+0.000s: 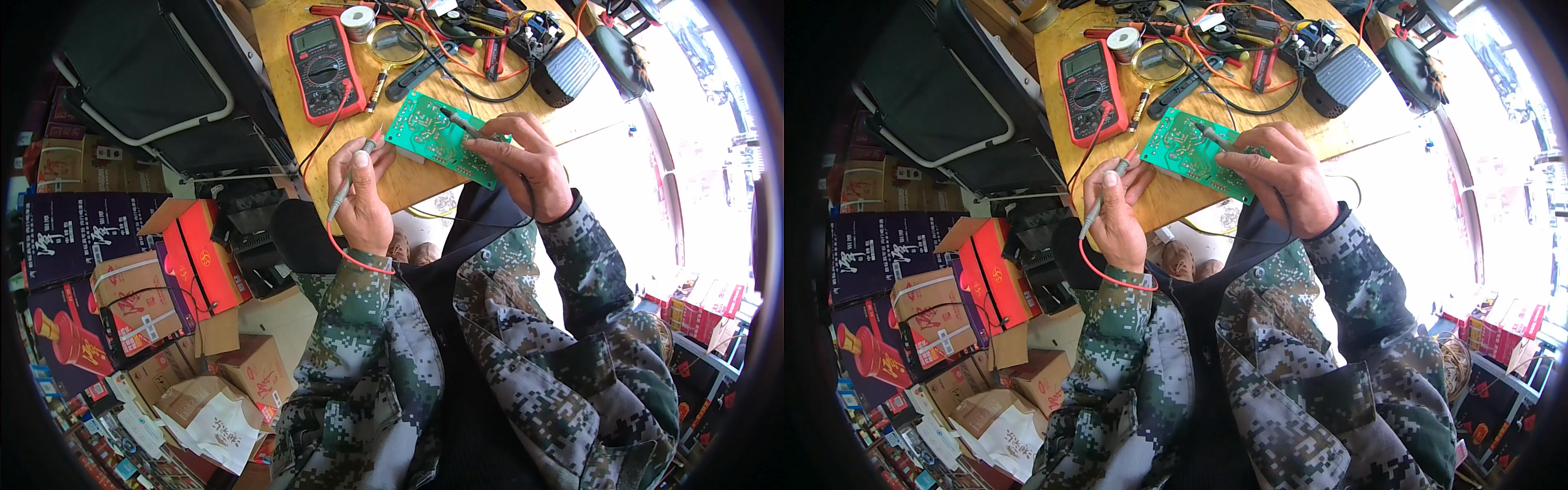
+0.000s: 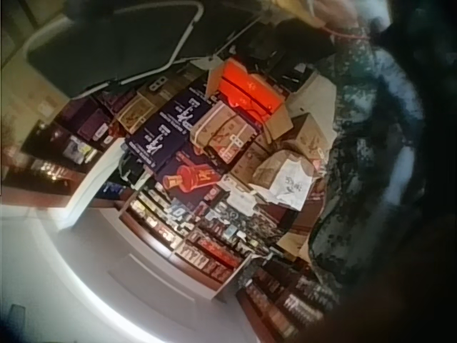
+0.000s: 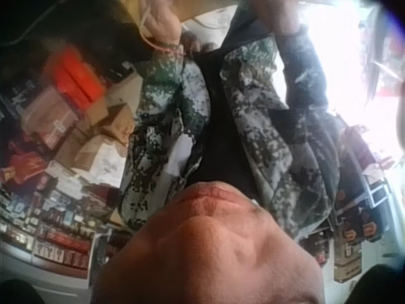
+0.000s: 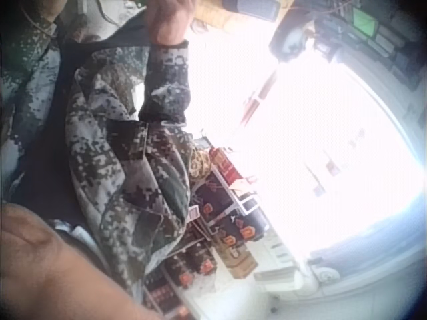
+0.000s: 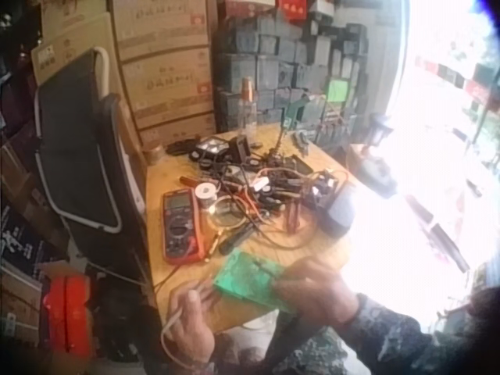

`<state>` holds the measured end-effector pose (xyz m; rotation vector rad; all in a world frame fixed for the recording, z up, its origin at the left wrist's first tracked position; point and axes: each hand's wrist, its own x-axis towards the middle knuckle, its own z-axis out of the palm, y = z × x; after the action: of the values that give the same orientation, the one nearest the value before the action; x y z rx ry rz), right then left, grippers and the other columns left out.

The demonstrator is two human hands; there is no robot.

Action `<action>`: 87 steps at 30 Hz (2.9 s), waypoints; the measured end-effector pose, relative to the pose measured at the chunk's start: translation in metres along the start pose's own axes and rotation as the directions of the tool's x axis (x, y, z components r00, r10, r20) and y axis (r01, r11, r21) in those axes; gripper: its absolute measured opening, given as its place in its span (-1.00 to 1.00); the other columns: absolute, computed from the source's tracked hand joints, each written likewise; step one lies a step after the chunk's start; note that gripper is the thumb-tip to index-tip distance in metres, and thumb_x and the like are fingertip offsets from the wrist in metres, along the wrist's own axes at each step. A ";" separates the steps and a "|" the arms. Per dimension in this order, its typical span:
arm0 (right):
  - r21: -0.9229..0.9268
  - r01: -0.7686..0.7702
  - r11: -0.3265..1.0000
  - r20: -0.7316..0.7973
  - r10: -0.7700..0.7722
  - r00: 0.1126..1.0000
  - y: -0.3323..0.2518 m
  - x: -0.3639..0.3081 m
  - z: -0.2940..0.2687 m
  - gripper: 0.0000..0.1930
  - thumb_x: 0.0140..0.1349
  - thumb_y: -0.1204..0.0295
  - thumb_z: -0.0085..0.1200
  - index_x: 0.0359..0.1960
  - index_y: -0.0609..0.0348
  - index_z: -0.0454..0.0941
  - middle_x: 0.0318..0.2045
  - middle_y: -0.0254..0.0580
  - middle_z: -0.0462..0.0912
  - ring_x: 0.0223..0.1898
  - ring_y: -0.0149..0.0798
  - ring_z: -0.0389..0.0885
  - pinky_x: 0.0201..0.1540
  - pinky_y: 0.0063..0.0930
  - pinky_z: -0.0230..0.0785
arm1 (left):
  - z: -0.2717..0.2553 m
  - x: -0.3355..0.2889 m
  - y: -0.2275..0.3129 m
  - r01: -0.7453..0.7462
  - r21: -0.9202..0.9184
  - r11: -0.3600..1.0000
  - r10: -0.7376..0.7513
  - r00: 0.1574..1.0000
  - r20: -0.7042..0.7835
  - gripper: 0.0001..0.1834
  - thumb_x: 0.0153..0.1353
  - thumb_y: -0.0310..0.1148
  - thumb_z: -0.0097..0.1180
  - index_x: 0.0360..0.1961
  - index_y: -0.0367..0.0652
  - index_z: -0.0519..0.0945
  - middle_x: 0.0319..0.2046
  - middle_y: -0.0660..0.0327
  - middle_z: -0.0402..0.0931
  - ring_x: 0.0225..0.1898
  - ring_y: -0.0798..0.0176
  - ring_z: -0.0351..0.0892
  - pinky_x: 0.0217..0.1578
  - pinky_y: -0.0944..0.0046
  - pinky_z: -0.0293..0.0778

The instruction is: The person retrieves a small electronic circuit board from a cluttered box, moves to a workbench, and uses a multimeter to test the board. They probe various points on the circuit board with the multimeter leads while seated.

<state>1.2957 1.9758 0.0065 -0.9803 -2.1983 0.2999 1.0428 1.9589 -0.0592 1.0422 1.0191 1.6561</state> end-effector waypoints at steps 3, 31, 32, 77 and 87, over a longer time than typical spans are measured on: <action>-0.010 0.024 1.000 0.030 -0.024 0.999 -0.001 0.002 -0.003 -0.57 0.10 0.58 0.30 0.07 0.04 0.78 -0.06 -0.14 0.65 -0.04 0.01 0.59 0.05 -0.13 0.47 | 0.001 0.000 0.000 0.000 -0.004 1.000 0.000 1.000 -0.003 -0.55 0.68 -0.14 -0.09 0.22 -0.38 0.39 0.20 -0.27 0.55 0.19 -0.21 0.67 0.26 -0.20 0.62; -0.069 0.052 0.996 0.059 -0.048 0.997 -0.016 0.009 0.004 -0.65 0.16 0.46 0.36 0.03 0.09 0.78 -0.09 -0.11 0.62 -0.07 0.02 0.56 0.03 -0.11 0.45 | 0.000 0.001 -0.001 -0.002 -0.045 0.999 0.002 1.000 0.002 -0.53 0.67 -0.13 -0.04 0.23 -0.40 0.42 0.17 -0.18 0.56 0.17 -0.06 0.68 0.26 -0.08 0.62; -0.067 0.051 0.996 0.057 -0.048 0.997 -0.016 0.009 0.004 -0.65 0.17 0.46 0.36 0.03 0.09 0.78 -0.09 -0.11 0.62 -0.08 0.02 0.56 0.03 -0.11 0.45 | 0.000 0.001 -0.001 -0.002 -0.044 0.999 0.002 1.000 0.002 -0.53 0.67 -0.13 -0.04 0.23 -0.40 0.42 0.17 -0.18 0.56 0.17 -0.06 0.68 0.26 -0.08 0.62; -0.075 0.016 0.997 0.068 -0.011 0.998 -0.017 0.008 -0.001 -0.65 0.16 0.51 0.27 0.02 0.08 0.78 -0.04 -0.12 0.63 -0.03 0.03 0.56 0.09 -0.12 0.42 | -0.001 0.000 -0.002 -0.018 -0.023 1.000 0.018 1.000 0.008 -0.55 0.68 -0.16 -0.06 0.23 -0.41 0.42 0.17 -0.19 0.57 0.17 -0.04 0.68 0.26 -0.06 0.63; -0.078 0.017 0.997 0.067 -0.012 0.998 -0.019 0.008 -0.001 -0.64 0.15 0.52 0.27 0.02 0.10 0.77 -0.04 -0.11 0.62 -0.03 0.04 0.56 0.09 -0.10 0.43 | -0.001 0.000 -0.001 -0.013 -0.033 0.999 0.014 1.000 0.008 -0.56 0.68 -0.17 -0.05 0.23 -0.41 0.43 0.17 -0.19 0.57 0.17 -0.05 0.68 0.25 -0.06 0.64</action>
<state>1.2823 1.9687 0.0198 -1.0097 -2.2914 0.2441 1.0426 1.9590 -0.0607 1.0352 0.9783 1.6729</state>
